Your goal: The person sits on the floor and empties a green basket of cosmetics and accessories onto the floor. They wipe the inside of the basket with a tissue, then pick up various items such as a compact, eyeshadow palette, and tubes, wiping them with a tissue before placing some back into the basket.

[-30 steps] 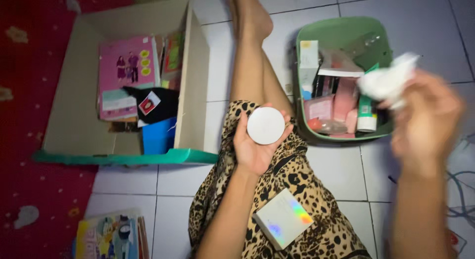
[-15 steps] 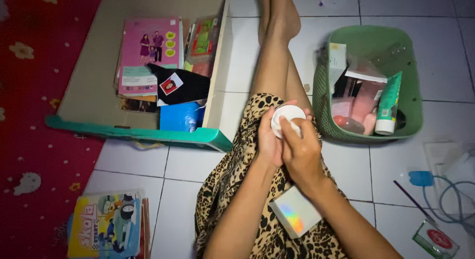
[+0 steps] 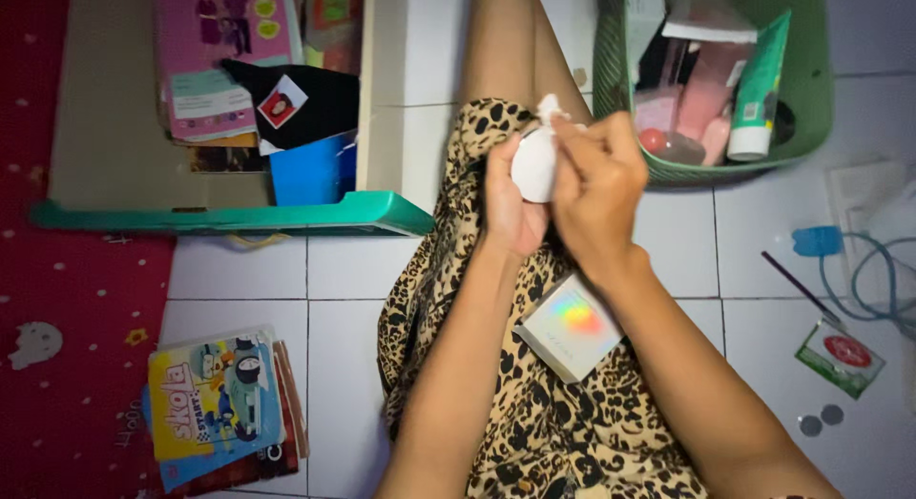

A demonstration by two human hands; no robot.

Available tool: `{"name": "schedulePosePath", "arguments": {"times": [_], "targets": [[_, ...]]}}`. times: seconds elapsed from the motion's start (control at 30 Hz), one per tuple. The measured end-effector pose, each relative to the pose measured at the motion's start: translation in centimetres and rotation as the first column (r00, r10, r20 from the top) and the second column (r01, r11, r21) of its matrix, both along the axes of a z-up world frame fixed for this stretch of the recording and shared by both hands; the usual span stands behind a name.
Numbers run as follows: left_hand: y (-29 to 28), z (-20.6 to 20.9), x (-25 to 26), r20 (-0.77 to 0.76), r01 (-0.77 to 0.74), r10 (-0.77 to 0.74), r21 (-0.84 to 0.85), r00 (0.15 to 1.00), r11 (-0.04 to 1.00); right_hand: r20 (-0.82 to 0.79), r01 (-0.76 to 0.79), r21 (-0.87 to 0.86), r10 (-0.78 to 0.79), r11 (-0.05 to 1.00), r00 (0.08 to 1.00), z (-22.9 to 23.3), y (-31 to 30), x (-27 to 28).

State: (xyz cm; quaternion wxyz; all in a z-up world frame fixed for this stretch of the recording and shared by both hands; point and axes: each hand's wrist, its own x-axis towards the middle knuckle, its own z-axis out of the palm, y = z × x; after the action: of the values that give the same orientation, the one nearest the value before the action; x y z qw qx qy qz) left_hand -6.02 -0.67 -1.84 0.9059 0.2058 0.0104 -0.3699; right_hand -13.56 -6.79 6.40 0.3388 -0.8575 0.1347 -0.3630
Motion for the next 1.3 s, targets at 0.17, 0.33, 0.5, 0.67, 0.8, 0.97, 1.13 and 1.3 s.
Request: {"name": "schedulePosePath", "arguments": {"times": [0.17,0.33,0.5,0.67,0.8,0.97,1.13,1.3], "targets": [[0.1,0.3,0.6,0.155,0.099,-0.056,-0.282,0.986,0.954,0.092,-0.144,-0.097,0.153,0.985,0.984,0.8,1.4,-0.3],[0.5,0.5,0.1,0.046,0.057,-0.057,0.008,0.997,0.998,0.027,-0.005,-0.061,0.007,0.998,1.000,1.4,0.6,-0.1],[0.5,0.8,0.5,0.193,0.066,-0.045,-0.102,0.980,0.993,0.089,-0.115,-0.121,0.126,0.986,0.988,1.3,1.5,-0.1],[0.5,0.4,-0.1,0.084,0.026,-0.033,0.077,0.996,0.997,0.005,0.010,-0.014,-0.010,1.000,1.000,0.7,1.4,-0.3],[0.6,0.4,0.4,0.126,0.081,-0.066,-0.117,0.990,0.990,0.064,-0.125,-0.158,0.137,0.979,0.989,0.6,1.4,0.1],[0.6,0.0,0.2,-0.026,-0.017,0.015,-0.074,1.000,0.997,0.017,0.017,0.026,-0.018,1.000,1.000,0.3,0.7,0.0],[0.8,0.0,1.1,-0.060,0.003,-0.019,-0.256,0.998,0.967,0.070,-0.099,-0.163,0.112,0.982,0.991,-0.4,1.4,-0.6],[1.1,0.0,0.7,-0.120,-0.065,0.043,-0.180,0.992,0.982,0.055,0.020,-0.050,-0.017,0.999,0.998,-1.1,1.7,-1.4]]}}
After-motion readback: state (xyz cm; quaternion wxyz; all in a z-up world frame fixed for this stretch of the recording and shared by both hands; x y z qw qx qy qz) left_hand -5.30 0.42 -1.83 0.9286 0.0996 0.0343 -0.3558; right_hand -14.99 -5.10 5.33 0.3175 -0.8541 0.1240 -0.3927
